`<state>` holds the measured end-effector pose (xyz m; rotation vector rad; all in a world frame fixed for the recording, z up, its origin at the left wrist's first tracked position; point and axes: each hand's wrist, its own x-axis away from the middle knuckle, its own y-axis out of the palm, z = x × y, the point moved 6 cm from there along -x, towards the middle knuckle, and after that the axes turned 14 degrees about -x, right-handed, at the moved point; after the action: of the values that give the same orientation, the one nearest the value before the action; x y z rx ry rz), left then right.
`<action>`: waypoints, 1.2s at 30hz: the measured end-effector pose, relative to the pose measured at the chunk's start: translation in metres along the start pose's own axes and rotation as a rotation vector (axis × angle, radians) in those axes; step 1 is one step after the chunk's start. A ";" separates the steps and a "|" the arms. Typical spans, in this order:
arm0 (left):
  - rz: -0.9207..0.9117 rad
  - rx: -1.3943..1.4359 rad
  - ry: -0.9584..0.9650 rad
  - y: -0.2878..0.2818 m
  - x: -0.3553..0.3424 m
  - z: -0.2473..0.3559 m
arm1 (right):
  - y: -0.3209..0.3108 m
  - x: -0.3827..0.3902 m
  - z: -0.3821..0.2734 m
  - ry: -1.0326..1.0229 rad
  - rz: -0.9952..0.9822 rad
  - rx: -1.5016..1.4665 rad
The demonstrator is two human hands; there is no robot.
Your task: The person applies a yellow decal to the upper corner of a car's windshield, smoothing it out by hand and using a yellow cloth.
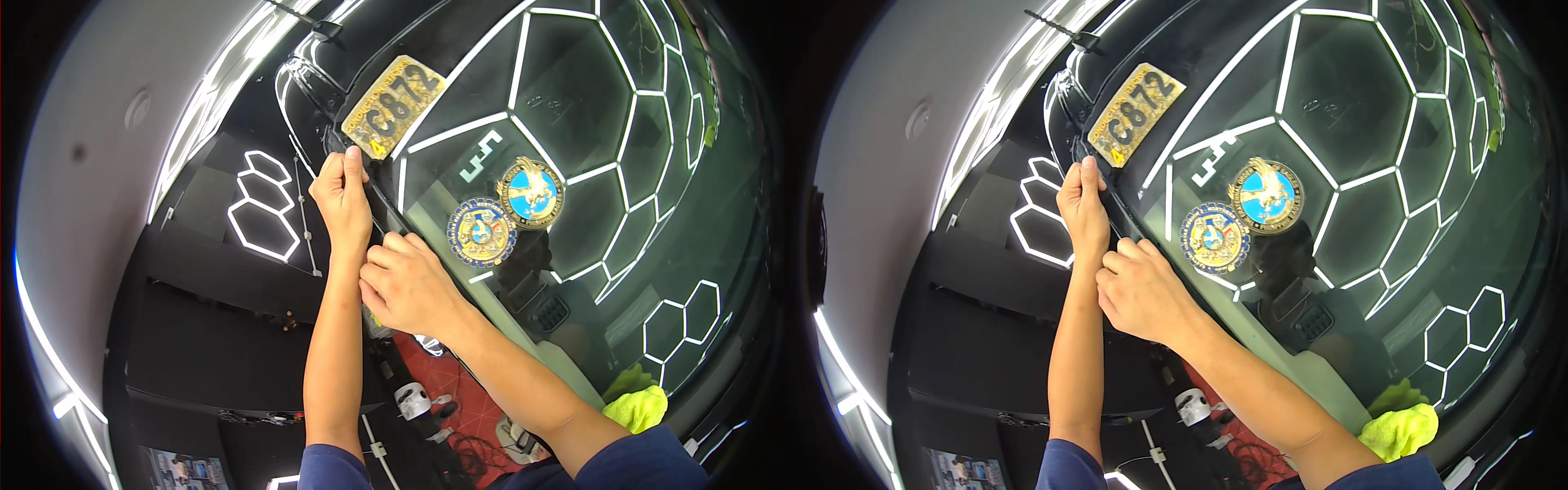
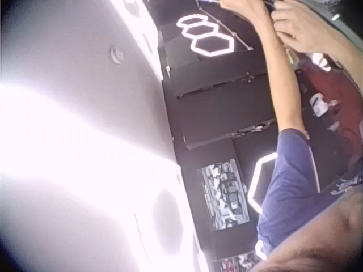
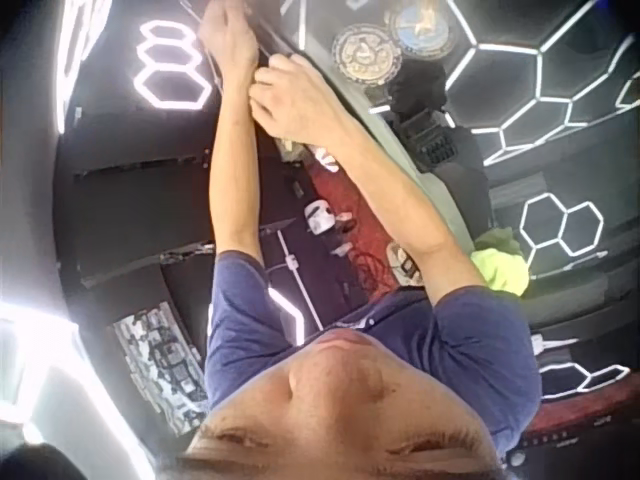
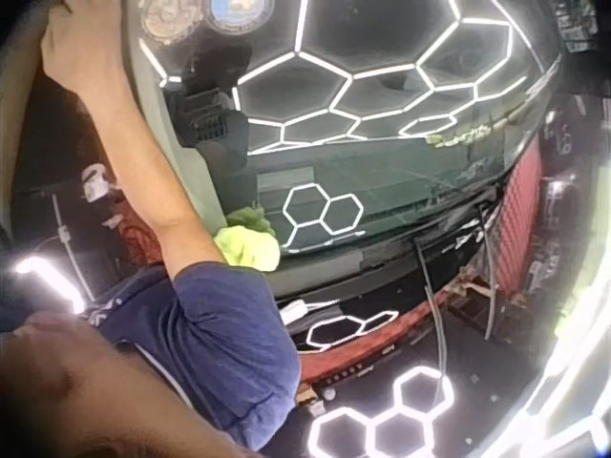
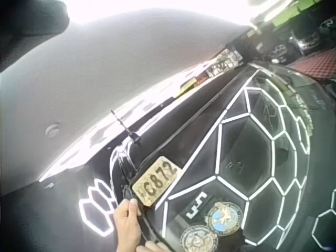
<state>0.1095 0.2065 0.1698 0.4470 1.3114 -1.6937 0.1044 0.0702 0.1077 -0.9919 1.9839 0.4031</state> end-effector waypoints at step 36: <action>-0.265 -0.674 0.835 -0.001 -0.019 0.054 | 0.001 0.004 0.000 -0.054 0.002 0.082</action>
<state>0.1308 0.1665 0.2042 0.6119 2.5217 -1.1510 0.1029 0.0691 0.1044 -0.9182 1.9378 0.3431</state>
